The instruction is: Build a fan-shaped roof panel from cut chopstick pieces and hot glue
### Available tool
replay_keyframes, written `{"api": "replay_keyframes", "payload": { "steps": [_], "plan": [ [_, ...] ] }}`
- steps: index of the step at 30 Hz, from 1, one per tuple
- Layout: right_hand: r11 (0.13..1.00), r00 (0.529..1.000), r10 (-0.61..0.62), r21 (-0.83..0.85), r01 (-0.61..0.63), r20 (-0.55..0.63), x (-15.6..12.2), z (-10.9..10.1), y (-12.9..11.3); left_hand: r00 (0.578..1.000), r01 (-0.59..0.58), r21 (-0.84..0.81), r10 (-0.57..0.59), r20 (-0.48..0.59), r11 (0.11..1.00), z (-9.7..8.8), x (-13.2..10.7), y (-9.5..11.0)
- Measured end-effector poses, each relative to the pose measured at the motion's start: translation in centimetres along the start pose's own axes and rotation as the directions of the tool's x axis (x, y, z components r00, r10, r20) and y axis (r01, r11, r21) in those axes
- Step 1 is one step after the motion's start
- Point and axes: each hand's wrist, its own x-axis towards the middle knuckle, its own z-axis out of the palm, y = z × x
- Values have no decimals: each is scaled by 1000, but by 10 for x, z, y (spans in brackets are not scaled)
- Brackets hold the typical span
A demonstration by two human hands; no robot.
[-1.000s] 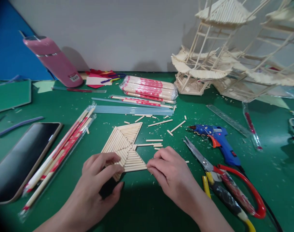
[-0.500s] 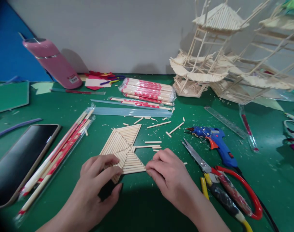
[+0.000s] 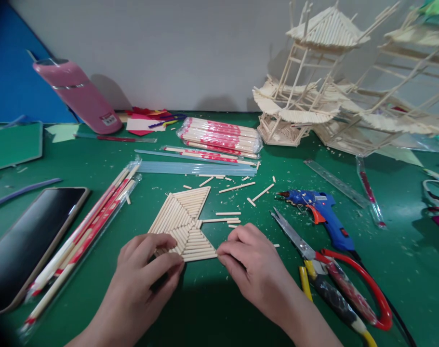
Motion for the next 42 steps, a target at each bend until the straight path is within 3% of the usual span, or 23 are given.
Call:
{"api": "replay_keyframes", "payload": {
  "steps": [22,33,38,42],
  "plan": [
    [999,999,37,28,-38,20,-2,-1,2,1000,-4,-23,4,-21,1000,2,-1,-1],
    [1000,998,12,-27,-11,55,2,-4,-4,1000,-11,-43,12,29,999,-3,1,-2],
    [999,999,-2,-37,3,43,-2,-12,-8,999,-27,-6,26,-40,1000,-6,4,12],
    [998,999,-24,-50,25,22,-9,-20,-15,985,-148,83,154,-77,986,-2,11,35]
  ]
}}
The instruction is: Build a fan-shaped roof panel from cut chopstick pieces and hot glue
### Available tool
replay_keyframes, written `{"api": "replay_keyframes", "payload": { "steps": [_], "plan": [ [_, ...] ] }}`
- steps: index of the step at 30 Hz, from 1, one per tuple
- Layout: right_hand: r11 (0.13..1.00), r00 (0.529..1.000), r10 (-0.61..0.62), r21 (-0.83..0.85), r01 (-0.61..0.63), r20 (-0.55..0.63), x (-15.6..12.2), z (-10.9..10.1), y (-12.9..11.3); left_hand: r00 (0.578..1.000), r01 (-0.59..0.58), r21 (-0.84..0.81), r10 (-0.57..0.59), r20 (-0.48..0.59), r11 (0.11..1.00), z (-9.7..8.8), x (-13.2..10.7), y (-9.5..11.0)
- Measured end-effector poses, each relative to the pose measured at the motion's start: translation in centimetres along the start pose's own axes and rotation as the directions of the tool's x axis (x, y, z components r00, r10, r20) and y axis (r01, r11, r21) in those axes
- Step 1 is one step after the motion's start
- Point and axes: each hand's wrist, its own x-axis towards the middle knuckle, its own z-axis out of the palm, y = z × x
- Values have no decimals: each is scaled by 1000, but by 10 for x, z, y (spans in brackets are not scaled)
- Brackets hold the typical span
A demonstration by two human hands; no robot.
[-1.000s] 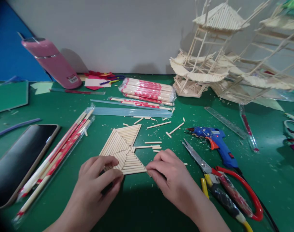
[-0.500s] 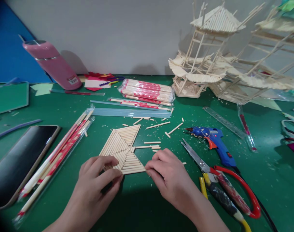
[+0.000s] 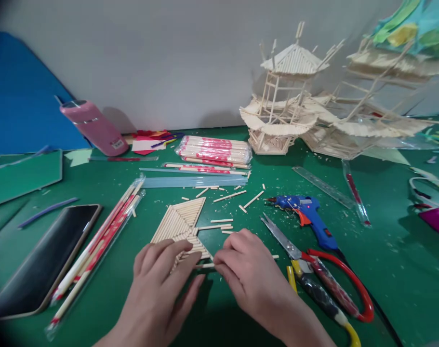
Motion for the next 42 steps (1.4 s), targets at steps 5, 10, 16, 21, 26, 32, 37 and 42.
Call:
{"api": "replay_keyframes", "payload": {
  "steps": [5,10,16,21,26,32,37,42],
  "plan": [
    [1000,999,-9,-2,9,-43,-6,-10,-7,993,-77,60,71,95,995,8,9,16],
    [1000,996,-23,18,25,-80,-9,-19,-7,974,-180,60,169,154,982,9,14,18],
    [999,996,-30,9,31,-83,-15,-27,-11,964,-206,-10,205,169,978,5,17,23],
    [998,980,-30,43,40,-194,-18,-33,-9,966,-202,-41,205,156,979,2,16,23],
    [981,806,193,121,-151,-560,-34,-58,18,993,-4,-189,26,113,982,-8,20,15],
    [885,779,396,-24,-465,-487,-96,-50,61,867,489,-583,-434,245,648,-24,37,8],
    [862,853,324,-245,-444,-408,-130,-13,86,732,576,-795,-553,398,189,-19,45,8],
    [793,796,513,-177,-583,-321,-130,-3,100,697,535,-841,-519,496,-86,-16,49,10]
  ]
}}
